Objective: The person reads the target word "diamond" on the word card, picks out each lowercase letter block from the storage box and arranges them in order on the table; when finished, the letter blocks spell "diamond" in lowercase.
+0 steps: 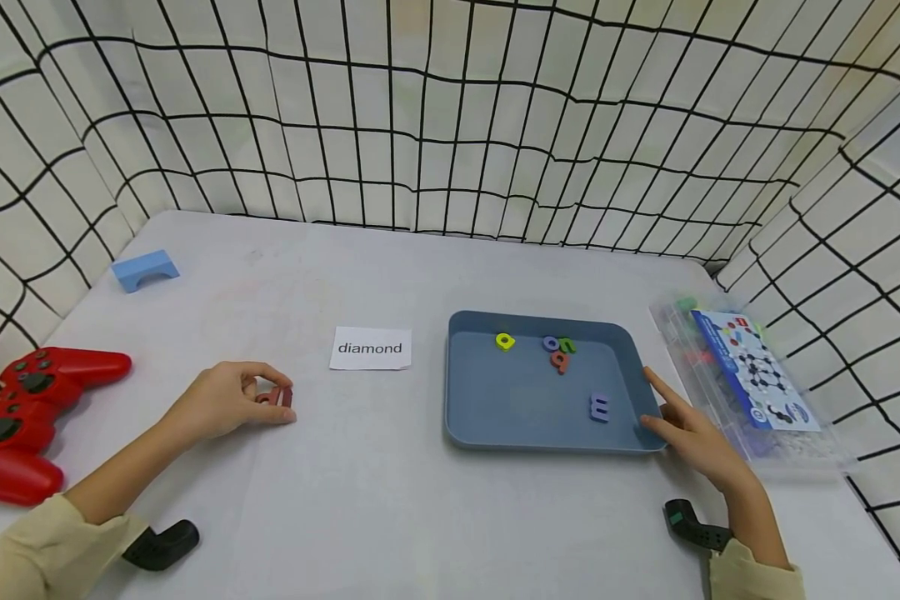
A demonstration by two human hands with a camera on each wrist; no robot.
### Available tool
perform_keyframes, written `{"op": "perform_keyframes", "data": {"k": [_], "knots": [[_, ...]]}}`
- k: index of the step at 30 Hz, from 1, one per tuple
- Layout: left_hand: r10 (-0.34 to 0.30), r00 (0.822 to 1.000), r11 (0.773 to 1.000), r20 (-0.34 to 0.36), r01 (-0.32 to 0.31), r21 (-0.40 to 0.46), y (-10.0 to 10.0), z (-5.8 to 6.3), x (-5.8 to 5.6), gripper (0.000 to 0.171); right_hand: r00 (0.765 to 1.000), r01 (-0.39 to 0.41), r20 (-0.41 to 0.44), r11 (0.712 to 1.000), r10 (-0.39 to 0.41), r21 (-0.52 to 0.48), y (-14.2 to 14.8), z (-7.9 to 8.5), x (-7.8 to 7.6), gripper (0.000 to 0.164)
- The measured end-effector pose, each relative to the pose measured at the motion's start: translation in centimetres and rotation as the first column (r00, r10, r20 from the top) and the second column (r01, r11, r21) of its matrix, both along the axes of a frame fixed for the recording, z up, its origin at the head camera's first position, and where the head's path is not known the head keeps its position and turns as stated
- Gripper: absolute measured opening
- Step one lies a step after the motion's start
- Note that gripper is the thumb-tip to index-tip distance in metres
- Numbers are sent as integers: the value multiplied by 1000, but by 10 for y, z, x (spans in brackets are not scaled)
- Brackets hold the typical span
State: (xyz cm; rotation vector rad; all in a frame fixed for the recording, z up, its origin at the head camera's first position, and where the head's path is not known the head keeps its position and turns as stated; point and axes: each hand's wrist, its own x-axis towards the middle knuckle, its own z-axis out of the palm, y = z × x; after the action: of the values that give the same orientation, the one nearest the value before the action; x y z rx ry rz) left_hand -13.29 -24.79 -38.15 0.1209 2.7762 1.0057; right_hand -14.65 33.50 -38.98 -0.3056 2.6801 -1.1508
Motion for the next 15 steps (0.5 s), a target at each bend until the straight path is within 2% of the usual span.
{"op": "perform_keyframes", "data": {"k": [8,15], "knots": [[24,1000,999,5,-24,26,1,5,0,57,1000,7,-3,1000,-7,10,1,0,0,68],[17,999,999,35,-19,51,6,19,-4,57,1000,10,1,1000,-10,-3,1,-2,-1,68]]}}
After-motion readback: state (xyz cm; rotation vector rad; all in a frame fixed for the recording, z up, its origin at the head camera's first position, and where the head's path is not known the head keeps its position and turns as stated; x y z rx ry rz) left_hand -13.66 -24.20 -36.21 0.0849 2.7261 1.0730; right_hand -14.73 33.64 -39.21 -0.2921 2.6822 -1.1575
